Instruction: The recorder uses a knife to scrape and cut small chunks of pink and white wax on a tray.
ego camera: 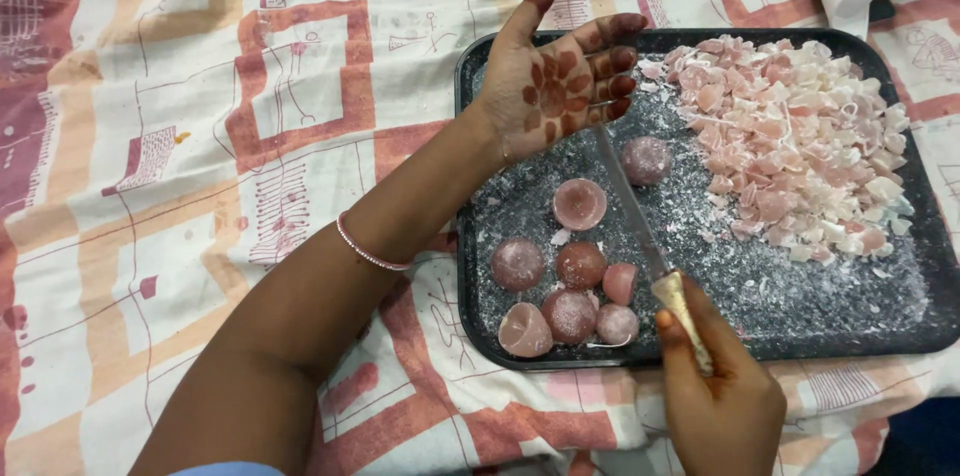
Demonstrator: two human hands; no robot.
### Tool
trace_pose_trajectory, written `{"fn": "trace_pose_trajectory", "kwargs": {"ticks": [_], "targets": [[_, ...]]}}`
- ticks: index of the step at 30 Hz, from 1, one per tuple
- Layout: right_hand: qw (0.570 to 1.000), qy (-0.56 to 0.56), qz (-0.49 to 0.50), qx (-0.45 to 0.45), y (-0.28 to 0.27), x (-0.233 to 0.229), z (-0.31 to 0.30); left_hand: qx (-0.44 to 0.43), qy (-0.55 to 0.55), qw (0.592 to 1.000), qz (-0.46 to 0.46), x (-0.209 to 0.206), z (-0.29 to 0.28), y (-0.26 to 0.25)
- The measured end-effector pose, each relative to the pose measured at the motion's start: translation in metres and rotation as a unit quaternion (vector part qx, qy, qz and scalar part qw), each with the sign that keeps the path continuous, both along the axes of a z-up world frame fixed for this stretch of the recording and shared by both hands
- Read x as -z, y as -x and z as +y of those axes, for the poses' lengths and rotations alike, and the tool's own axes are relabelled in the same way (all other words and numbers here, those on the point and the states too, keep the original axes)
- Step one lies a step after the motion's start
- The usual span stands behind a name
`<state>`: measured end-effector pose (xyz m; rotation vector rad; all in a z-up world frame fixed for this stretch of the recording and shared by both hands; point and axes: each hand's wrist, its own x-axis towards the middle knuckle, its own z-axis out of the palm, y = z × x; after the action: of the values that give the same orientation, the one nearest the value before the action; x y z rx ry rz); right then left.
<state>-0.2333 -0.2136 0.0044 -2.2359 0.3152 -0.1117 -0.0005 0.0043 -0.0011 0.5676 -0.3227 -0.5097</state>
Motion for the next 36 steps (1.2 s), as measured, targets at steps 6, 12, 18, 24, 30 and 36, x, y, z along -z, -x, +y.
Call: {"fn": "trace_pose_trajectory", "kwargs": {"ticks": [6, 12, 18, 24, 30, 36], "targets": [[0.995, -0.017, -0.081, -0.062, 0.005, 0.001, 0.011, 0.017, 0.010, 1.000, -0.009, 0.002, -0.003, -0.002], [0.997, -0.036, -0.030, -0.057, 0.002, -0.009, 0.020, 0.045, 0.010, 0.999, -0.008, 0.007, -0.005, -0.003], [0.999, 0.006, -0.039, 0.009, -0.002, -0.001, 0.000, 0.118, 0.084, 0.989, -0.035, -0.003, 0.000, 0.000], [0.993, -0.053, -0.096, -0.050, 0.004, -0.002, 0.007, 0.126, 0.091, 0.987, -0.047, 0.005, -0.008, 0.002], [0.996, -0.006, -0.093, 0.001, -0.004, 0.000, 0.002, 0.132, 0.093, 0.986, -0.051, -0.001, -0.007, 0.005], [0.999, 0.016, -0.043, -0.014, 0.001, 0.002, 0.009, 0.135, 0.101, 0.985, -0.037, 0.001, -0.008, 0.003]]}}
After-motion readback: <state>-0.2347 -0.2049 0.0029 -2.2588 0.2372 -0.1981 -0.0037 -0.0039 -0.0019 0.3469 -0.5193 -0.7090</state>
